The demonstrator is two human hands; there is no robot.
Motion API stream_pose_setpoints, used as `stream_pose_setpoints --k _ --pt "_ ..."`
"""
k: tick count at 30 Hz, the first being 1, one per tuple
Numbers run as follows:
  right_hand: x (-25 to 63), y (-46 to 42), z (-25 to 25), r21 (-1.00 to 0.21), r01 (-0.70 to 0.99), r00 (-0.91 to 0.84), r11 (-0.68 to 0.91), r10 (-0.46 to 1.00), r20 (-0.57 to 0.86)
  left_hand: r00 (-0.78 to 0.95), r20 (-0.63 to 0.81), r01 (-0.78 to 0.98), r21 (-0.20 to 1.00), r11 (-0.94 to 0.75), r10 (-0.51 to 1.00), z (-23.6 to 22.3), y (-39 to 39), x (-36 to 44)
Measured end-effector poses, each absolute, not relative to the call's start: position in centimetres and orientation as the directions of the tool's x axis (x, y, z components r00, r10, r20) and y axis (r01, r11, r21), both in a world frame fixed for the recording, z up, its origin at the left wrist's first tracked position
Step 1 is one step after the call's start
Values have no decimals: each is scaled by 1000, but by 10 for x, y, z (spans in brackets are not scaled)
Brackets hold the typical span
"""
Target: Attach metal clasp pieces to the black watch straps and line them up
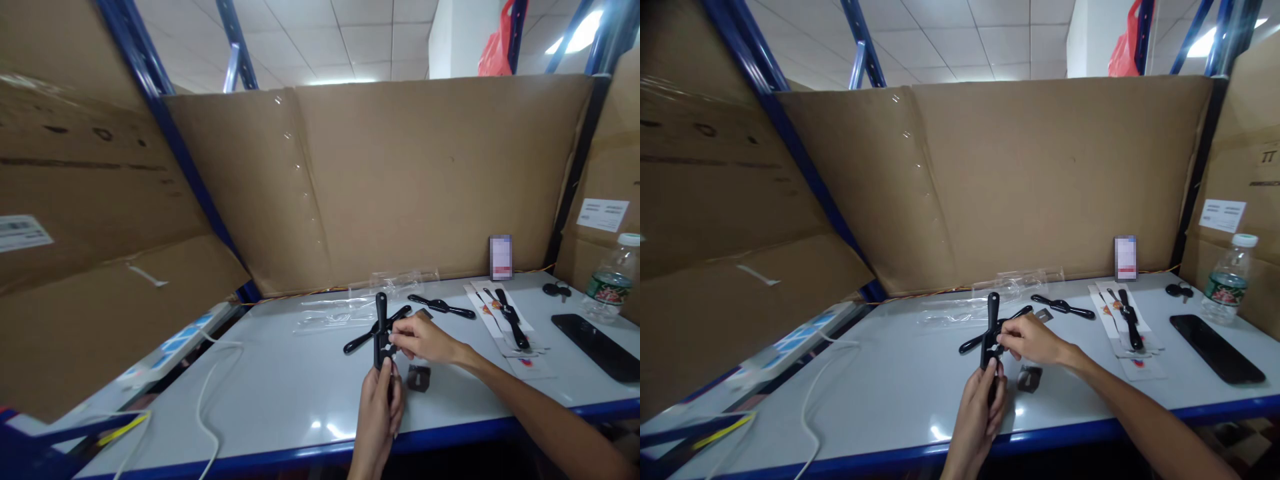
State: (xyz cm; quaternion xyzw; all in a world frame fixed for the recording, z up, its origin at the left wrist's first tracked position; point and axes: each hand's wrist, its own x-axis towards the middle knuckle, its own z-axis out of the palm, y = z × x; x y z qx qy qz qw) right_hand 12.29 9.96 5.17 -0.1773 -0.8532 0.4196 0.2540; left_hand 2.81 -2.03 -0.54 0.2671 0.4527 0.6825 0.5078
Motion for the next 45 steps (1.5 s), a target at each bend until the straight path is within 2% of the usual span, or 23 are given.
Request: stream_pose_setpoints --k 2,5,9,14,17,21,23,25,27,29,34,39,45 --pt "119 100 47 -836 96 -785 540 557 270 -301 -86 -474 878 -70 950 -4 -20 25" --pt "113 99 41 -918 95 -752 384 633 187 -277 -78 -518 851 -81 958 -1 -19 20" --pt "108 96 41 -972 82 -750 219 656 85 -199 -104 -623 781 -44 974 2 -20 15" --pt "105 95 39 -981 59 -751 187 655 80 -108 -141 -733 680 17 984 6 -21 10" --pt "104 96 36 -978 58 -753 203 652 91 -135 -147 -718 696 5 980 6 -21 12" --pt "105 97 37 -971 60 -712 231 692 120 -353 -106 -517 850 -99 930 -3 -18 23" --pt "108 96 41 -970 85 -711 227 696 101 -488 -60 -339 932 -126 871 -10 -16 27" --pt "112 95 46 -971 123 -751 207 659 45 -605 46 -102 986 -134 795 -17 -13 30" --pt "116 93 50 -967 160 -794 197 608 -8 -671 201 158 979 -127 714 -21 -11 31" --pt "118 91 53 -960 201 -814 193 579 -53 -660 312 329 938 -111 683 -23 -10 32" --pt "119 89 54 -959 273 -818 75 543 -190 -627 312 386 920 -63 714 -21 -12 35" --pt "120 90 56 -965 262 -818 -25 526 -235 -614 314 431 902 -27 724 -20 -12 35" --pt "123 97 56 -953 252 -860 -170 411 -301 -642 315 423 906 -20 699 -22 -12 35"
